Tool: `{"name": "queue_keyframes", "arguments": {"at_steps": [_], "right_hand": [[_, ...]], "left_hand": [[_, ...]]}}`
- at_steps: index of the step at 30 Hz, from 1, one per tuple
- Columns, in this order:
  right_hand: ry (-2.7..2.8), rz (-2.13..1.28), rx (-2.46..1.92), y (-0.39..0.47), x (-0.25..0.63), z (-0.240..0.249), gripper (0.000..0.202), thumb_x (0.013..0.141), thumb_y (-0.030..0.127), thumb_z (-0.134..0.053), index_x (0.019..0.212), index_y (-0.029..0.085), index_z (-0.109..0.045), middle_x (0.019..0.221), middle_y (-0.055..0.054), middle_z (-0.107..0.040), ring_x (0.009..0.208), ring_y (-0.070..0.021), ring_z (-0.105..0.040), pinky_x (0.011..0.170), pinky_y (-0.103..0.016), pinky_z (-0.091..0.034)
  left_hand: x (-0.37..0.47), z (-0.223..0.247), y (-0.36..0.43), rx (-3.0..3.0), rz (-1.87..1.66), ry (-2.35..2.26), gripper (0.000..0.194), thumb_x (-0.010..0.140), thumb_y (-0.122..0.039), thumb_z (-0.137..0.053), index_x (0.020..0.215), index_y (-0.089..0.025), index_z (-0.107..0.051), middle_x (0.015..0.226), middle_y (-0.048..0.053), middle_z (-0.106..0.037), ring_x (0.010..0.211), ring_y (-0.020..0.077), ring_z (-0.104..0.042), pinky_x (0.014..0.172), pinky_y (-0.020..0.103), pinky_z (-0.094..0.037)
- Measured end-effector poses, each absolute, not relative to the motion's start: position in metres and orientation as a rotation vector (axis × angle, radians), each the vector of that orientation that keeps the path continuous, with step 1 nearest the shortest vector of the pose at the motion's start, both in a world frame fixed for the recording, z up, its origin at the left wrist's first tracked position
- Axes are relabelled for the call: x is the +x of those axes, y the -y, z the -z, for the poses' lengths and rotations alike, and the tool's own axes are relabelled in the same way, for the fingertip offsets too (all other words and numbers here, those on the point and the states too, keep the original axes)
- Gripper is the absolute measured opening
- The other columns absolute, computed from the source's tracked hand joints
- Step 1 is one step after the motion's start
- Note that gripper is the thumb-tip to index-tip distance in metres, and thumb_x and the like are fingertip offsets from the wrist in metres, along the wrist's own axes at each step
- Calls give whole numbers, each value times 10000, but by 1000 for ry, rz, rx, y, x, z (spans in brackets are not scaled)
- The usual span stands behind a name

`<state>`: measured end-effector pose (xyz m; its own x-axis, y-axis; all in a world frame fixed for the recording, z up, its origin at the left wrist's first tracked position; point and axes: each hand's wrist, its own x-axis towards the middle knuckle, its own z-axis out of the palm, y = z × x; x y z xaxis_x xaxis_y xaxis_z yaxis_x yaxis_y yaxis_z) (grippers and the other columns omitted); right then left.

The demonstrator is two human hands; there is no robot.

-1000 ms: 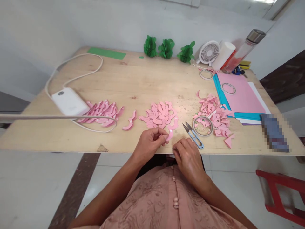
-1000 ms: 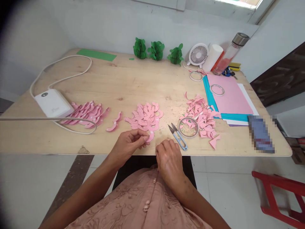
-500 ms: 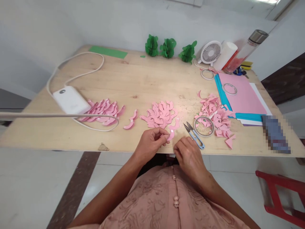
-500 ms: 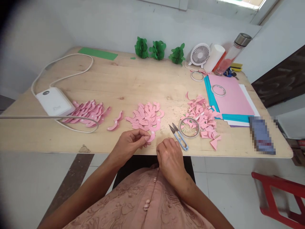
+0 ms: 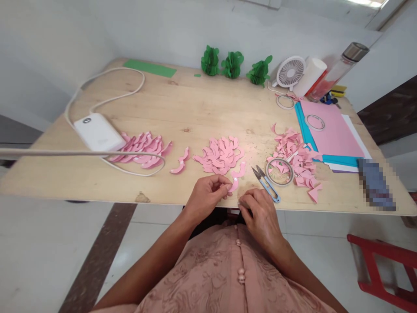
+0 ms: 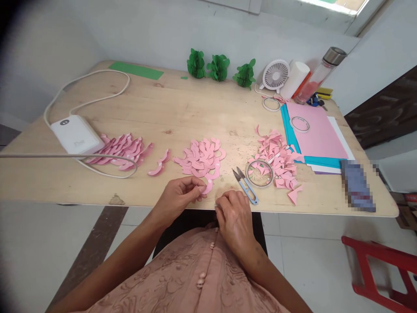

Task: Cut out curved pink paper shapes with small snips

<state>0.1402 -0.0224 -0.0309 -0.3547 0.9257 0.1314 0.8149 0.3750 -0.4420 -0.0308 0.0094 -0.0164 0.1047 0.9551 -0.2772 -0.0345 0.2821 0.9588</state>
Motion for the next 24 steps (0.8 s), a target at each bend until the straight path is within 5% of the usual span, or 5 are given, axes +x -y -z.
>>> {"name": "queue_keyframes", "arguments": {"at_steps": [7, 19, 24], "right_hand": [[2295, -532, -1378, 31, 143, 26, 129, 834, 196, -567, 707, 189, -588, 858, -53, -610, 830, -194, -512, 751, -344, -372], [1696, -977, -1391, 28, 138, 22, 168, 875, 259, -493, 943, 187, -629, 891, -57, -657, 855, -181, -599, 765, -305, -468], [1430, -1160, -1398, 23, 132, 26, 184, 836, 327, -551, 827, 178, -657, 784, -40, -681, 754, -177, -623, 714, -296, -491]], "left_hand": [[-32, 17, -8, 1021, -944, -1241, 121, 723, -270, -629, 688, -154, -631, 573, -13, -587, 570, 122, -574, 501, 208, -433], [-20, 17, -3, 1055, -934, -1154, 123, 744, -253, -618, 694, -144, -646, 600, -10, -596, 570, 102, -526, 534, 204, -414], [-13, 18, 2, 1070, -932, -1120, 118, 753, -258, -620, 744, -146, -656, 651, 3, -625, 626, 123, -570, 609, 232, -467]]}}
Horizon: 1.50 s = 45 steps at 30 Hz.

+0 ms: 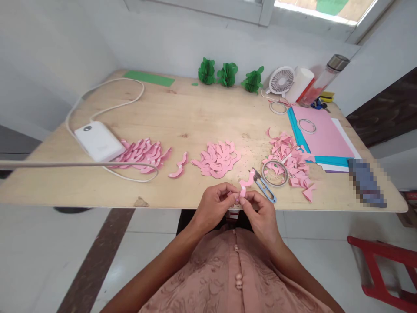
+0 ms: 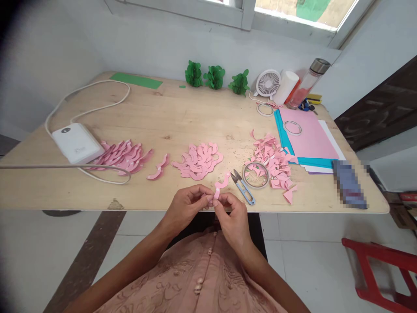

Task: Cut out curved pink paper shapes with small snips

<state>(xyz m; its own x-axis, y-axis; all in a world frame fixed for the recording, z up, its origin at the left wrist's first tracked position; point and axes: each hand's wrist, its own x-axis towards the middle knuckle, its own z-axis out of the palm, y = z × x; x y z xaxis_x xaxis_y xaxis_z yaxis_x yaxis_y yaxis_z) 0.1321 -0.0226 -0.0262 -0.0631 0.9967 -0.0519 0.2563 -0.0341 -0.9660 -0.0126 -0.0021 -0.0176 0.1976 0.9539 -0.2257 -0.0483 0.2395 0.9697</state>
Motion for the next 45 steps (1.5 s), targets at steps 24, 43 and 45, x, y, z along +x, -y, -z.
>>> {"name": "queue_keyframes", "arguments": {"at_steps": [24, 43, 45], "right_hand": [[1453, -839, -1504, 16, 143, 21, 162, 804, 283, -531, 704, 173, -596, 639, 4, -598, 611, -131, -527, 597, -244, -421], [1491, -702, -1495, 9, 154, 26, 148, 832, 286, -521, 788, 180, -614, 748, -25, -634, 717, -162, -588, 651, -261, -455], [1549, -571, -1503, 8, 164, 28, 123, 839, 248, -508, 841, 187, -615, 791, -37, -645, 754, -174, -595, 676, -280, -461]], "left_hand": [[-9, 10, -2, 947, -823, -1053, 198, 692, -330, -670, 683, -152, -582, 602, 17, -643, 546, 125, -556, 529, 231, -437], [-3, 19, -18, 1013, -877, -1134, 105, 694, -246, -648, 682, -150, -606, 571, 4, -636, 537, 120, -558, 536, 226, -434], [-2, 22, -20, 1040, -883, -1142, 101, 702, -245, -636, 683, -149, -606, 579, 4, -638, 541, 121, -559, 537, 225, -432]]}}
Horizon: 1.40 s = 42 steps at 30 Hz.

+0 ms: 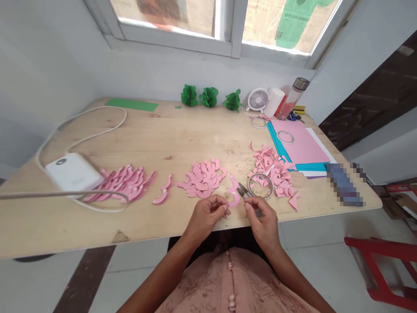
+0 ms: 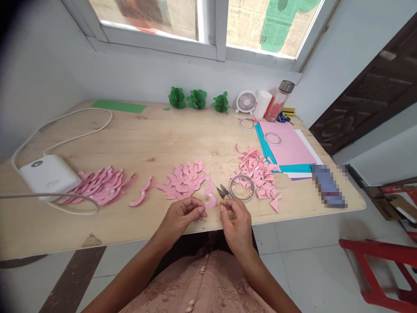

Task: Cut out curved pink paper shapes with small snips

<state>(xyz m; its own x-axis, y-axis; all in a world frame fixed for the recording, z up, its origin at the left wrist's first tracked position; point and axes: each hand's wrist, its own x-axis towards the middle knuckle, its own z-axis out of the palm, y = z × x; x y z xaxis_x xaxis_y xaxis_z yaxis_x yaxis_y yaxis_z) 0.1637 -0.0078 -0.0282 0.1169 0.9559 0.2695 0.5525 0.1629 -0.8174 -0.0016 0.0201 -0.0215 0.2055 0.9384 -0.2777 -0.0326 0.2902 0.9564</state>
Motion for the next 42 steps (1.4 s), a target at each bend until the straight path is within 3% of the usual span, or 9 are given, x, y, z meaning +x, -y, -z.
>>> {"name": "queue_keyframes", "arguments": {"at_steps": [7, 14, 21, 35, 42], "right_hand": [[1792, -117, -1608, 1, 199, 40, 99, 843, 198, -515, 913, 193, -584, 878, -68, -641, 875, -221, -570, 803, -373, -444], [1834, 115, -1643, -13, 217, 39, 148, 857, 194, -511, 990, 186, -575, 943, -82, -635, 919, -235, -539, 826, -391, -427], [2068, 29, -1596, -18, 217, 39, 100, 819, 255, -604, 883, 180, -620, 900, -69, -634, 906, -235, -513, 803, -374, -400], [2088, 91, -1675, -18, 210, 41, 106, 852, 249, -546, 795, 191, -615, 788, -52, -626, 827, -222, -501, 735, -347, -315], [1937, 100, -1670, -20, 210, 40, 110, 854, 289, -553, 795, 202, -582, 795, -40, -629, 799, -213, -505, 728, -340, -331]], "left_hand": [[0, 31, -27, 1092, -879, -1177, 95, 724, -240, -605, 701, -148, -605, 596, -3, -629, 543, 114, -542, 527, 215, -415], [-1, 32, -28, 1098, -810, -1191, 89, 721, -237, -605, 715, -148, -600, 581, -12, -620, 522, 105, -515, 508, 208, -391], [-1, 27, -33, 976, -802, -1184, 120, 684, -256, -628, 711, -149, -582, 549, -16, -623, 463, 95, -488, 459, 203, -364], [1, 20, -29, 864, -875, -1155, 159, 699, -280, -651, 717, -151, -560, 573, -6, -637, 476, 98, -517, 471, 205, -372], [0, 24, -31, 908, -833, -1175, 157, 678, -291, -638, 701, -154, -564, 559, -6, -632, 431, 88, -490, 424, 193, -348]]}}
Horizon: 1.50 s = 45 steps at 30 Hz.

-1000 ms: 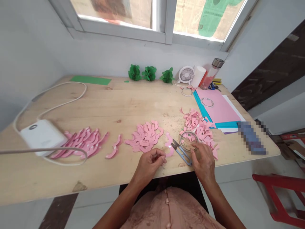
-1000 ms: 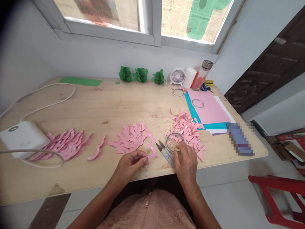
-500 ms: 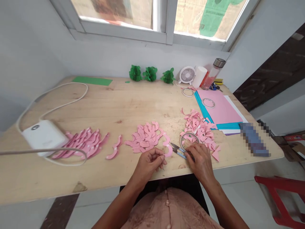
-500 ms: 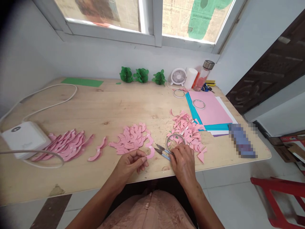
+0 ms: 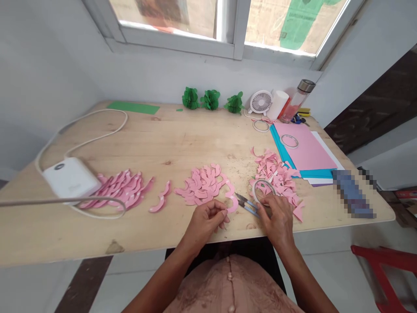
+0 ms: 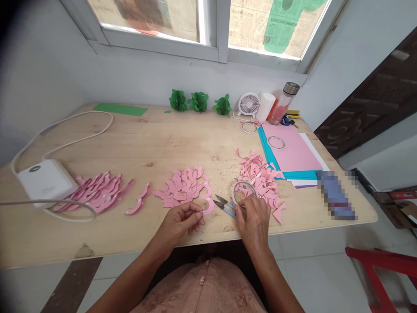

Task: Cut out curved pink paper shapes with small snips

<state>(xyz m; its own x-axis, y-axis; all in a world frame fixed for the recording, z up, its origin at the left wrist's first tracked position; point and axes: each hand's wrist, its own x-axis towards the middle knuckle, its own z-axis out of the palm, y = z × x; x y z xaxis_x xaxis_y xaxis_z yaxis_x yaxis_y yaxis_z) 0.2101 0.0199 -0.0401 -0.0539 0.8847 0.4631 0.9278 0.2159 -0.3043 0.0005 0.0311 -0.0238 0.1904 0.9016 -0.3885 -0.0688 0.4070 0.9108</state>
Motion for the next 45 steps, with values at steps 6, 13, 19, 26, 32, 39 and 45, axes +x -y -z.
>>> {"name": "queue_keyframes", "arguments": {"at_steps": [6, 13, 19, 26, 32, 39, 45], "right_hand": [[1839, 105, -1553, -15, 207, 30, 68, 866, 268, -552, 854, 203, -569, 825, -40, -629, 800, -198, -526, 758, -347, -371], [1828, -20, -1425, -2, 184, 21, 19, 852, 197, -555, 847, 215, -552, 820, -49, -603, 822, -208, -541, 760, -370, -402], [1942, -85, -1285, 8, 158, 24, 54, 839, 152, -558, 837, 205, -569, 835, -49, -617, 831, -203, -547, 761, -375, -400], [2016, -159, -1274, 13, 148, 34, 57, 847, 162, -549, 835, 199, -591, 823, -47, -620, 829, -203, -537, 782, -393, -401], [1744, -166, -1317, 8, 172, 34, 218, 847, 204, -506, 1061, 204, -548, 1044, -105, -584, 1003, -249, -531, 848, -437, -431], [1637, -395, -1424, -17, 198, 27, 408, 866, 231, -480, 1274, 230, -466, 1215, -126, -527, 804, -173, -581, 723, -348, -496], [1685, -669, -1372, -31, 198, 21, 190, 853, 290, -529, 975, 217, -655, 890, -56, -677, 738, -166, -606, 652, -285, -501]], "left_hand": [[-10, 27, -35, 1032, -768, -1299, 124, 702, -285, -590, 679, -164, -588, 470, -38, -563, 384, 91, -448, 421, 201, -345], [-14, 14, -30, 1262, -889, -1500, 236, 742, -300, -591, 935, -182, -658, 536, -32, -563, 489, 123, -496, 482, 220, -372], [2, -5, -22, 930, -950, -1126, 501, 748, -384, -615, 1180, -156, -505, 862, 48, -614, 609, 130, -553, 471, 220, -412], [11, 4, -24, 950, -947, -1128, 453, 732, -290, -621, 1151, -152, -517, 750, 10, -593, 549, 91, -454, 447, 182, -359], [10, 10, -22, 933, -962, -1122, 451, 754, -293, -595, 1170, -145, -501, 761, 27, -620, 598, 115, -496, 483, 191, -400], [11, 8, -19, 957, -933, -1110, 450, 754, -288, -591, 1177, -149, -520, 755, 30, -624, 608, 121, -507, 488, 195, -406], [10, 4, -17, 952, -924, -1118, 440, 747, -263, -594, 1169, -149, -541, 763, 34, -628, 601, 119, -505, 482, 195, -406]]}}
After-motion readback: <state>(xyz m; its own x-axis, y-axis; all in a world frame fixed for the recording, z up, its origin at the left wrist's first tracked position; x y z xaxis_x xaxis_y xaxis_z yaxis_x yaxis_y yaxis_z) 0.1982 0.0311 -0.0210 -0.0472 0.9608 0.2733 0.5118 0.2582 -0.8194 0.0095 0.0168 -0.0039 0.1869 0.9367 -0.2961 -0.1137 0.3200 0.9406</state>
